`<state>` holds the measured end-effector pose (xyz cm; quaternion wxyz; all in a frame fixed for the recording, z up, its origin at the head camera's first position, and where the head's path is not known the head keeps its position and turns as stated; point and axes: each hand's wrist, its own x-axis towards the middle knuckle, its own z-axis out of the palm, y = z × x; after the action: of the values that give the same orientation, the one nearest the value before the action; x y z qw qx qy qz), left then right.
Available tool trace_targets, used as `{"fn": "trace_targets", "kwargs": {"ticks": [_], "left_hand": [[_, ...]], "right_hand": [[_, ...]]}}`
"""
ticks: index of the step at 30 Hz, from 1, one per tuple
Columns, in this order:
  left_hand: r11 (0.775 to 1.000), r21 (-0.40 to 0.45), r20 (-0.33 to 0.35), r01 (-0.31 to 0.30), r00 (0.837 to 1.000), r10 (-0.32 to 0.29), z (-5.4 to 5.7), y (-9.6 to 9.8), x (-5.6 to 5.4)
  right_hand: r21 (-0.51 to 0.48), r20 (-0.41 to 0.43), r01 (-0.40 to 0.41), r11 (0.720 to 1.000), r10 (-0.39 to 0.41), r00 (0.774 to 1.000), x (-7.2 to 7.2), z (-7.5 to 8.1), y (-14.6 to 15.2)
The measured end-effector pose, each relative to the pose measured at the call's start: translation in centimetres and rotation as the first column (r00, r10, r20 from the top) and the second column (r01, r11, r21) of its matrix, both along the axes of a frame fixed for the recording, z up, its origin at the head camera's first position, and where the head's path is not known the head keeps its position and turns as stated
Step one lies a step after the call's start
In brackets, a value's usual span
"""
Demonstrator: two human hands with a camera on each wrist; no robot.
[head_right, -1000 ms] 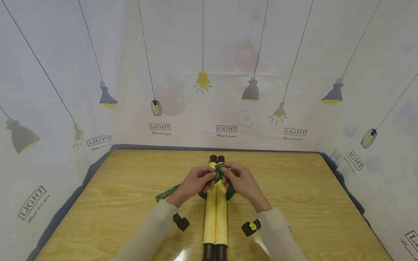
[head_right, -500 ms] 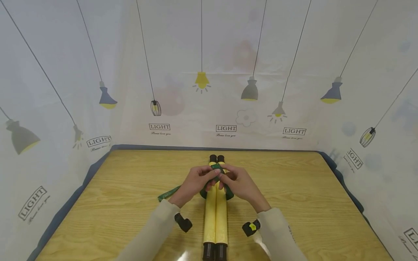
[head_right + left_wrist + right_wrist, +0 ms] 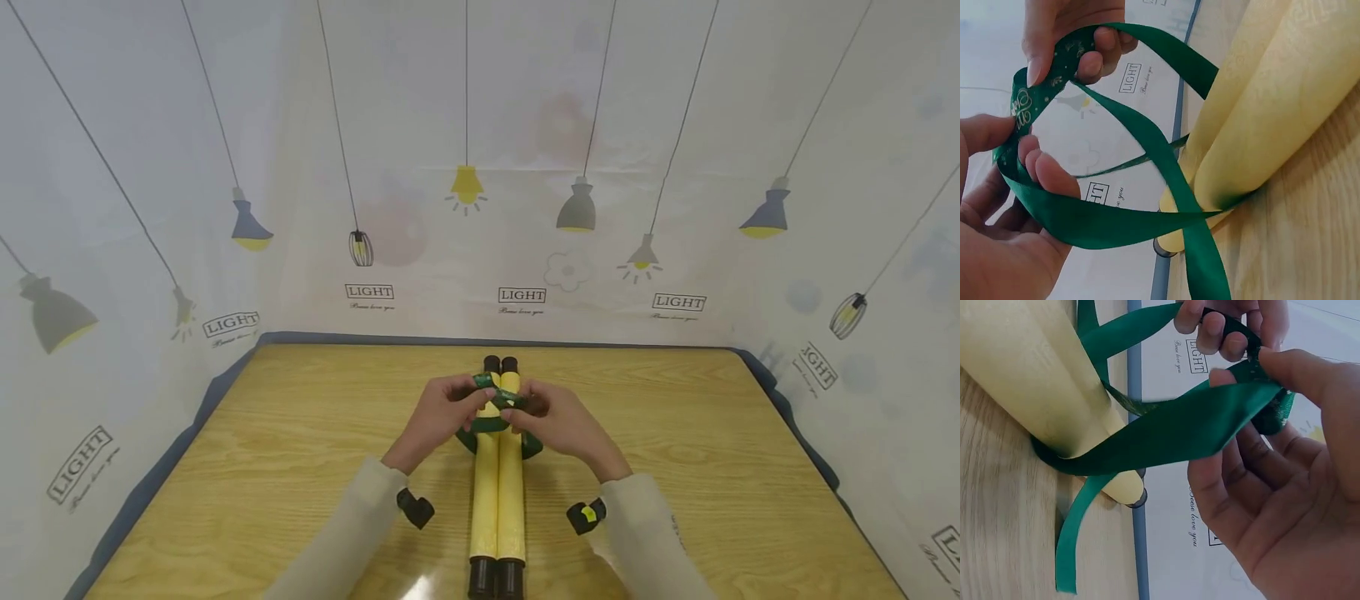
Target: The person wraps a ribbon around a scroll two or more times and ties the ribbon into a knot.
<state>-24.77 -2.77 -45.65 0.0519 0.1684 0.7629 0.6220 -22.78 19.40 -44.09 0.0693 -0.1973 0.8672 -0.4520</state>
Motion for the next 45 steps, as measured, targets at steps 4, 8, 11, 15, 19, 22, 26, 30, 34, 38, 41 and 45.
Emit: {"fn": "trace_targets", "kwargs": {"ticks": [4, 8, 11, 15, 19, 22, 26, 30, 34, 38, 41, 45], "left_hand": [[0.997, -0.003, -0.016, -0.081, 0.997, 0.081, 0.1, 0.2, 0.2], [0.985, 0.009, -0.03, -0.171, 0.985, 0.171, 0.1, 0.5, 0.4], [0.977, 0.065, -0.031, -0.201, 0.979, 0.203, 0.1, 0.7, 0.5], [0.972, 0.134, -0.055, -0.193, 0.978, 0.201, 0.2, 0.8, 0.6], [0.979, 0.123, -0.121, -0.164, 0.976, 0.179, 0.2, 0.7, 0.5], [0.985, 0.09, -0.141, -0.144, 0.978, 0.155, 0.3, 0.7, 0.5], [0.99, 0.034, -0.141, -0.136, 0.98, 0.139, 0.3, 0.5, 0.5], [0.986, -0.08, -0.191, -0.149, 0.973, 0.131, 0.4, 0.0, 0.3], [0.967, -0.214, -0.28, -0.135, 0.957, 0.071, 0.7, -0.7, 0.0], [0.967, -0.253, -0.237, -0.01, 0.97, -0.052, 0.9, -1.2, -0.3], [0.969, -0.211, -0.092, 0.13, 0.984, -0.151, 1.0, -1.5, -0.4], [0.958, -0.141, 0.07, 0.249, 0.968, -0.242, 1.3, -1.6, -0.2]], "right_hand": [[0.023, -0.127, 0.087, 0.996, -0.084, 0.988, 0.2, 0.1, 0.3], [-0.001, -0.253, 0.126, 0.992, -0.122, 0.96, 0.2, 0.0, 0.4], [-0.019, -0.271, 0.113, 0.993, -0.114, 0.956, 0.2, 0.0, 0.3], [-0.028, -0.213, 0.082, 0.996, -0.086, 0.973, 0.4, -0.2, 0.2], [-0.009, -0.129, 0.07, 0.997, -0.071, 0.989, 0.5, -0.6, -0.3], [0.014, -0.106, 0.06, 0.998, -0.059, 0.993, 0.5, -1.0, -0.8], [0.045, -0.162, 0.052, 0.998, -0.044, 0.986, 0.2, -1.3, -1.1], [0.052, -0.227, 0.091, 0.994, -0.077, 0.971, -0.2, -1.2, -0.7], [0.025, -0.247, 0.122, 0.992, -0.113, 0.962, -0.3, -0.6, -0.1], [-0.015, -0.212, 0.129, 0.992, -0.129, 0.969, -0.3, -0.2, 0.2], [-0.031, -0.185, 0.133, 0.991, -0.137, 0.973, -0.3, -0.2, 0.3], [-0.034, -0.172, 0.136, 0.99, -0.14, 0.975, -0.4, -0.2, 0.4]]}}
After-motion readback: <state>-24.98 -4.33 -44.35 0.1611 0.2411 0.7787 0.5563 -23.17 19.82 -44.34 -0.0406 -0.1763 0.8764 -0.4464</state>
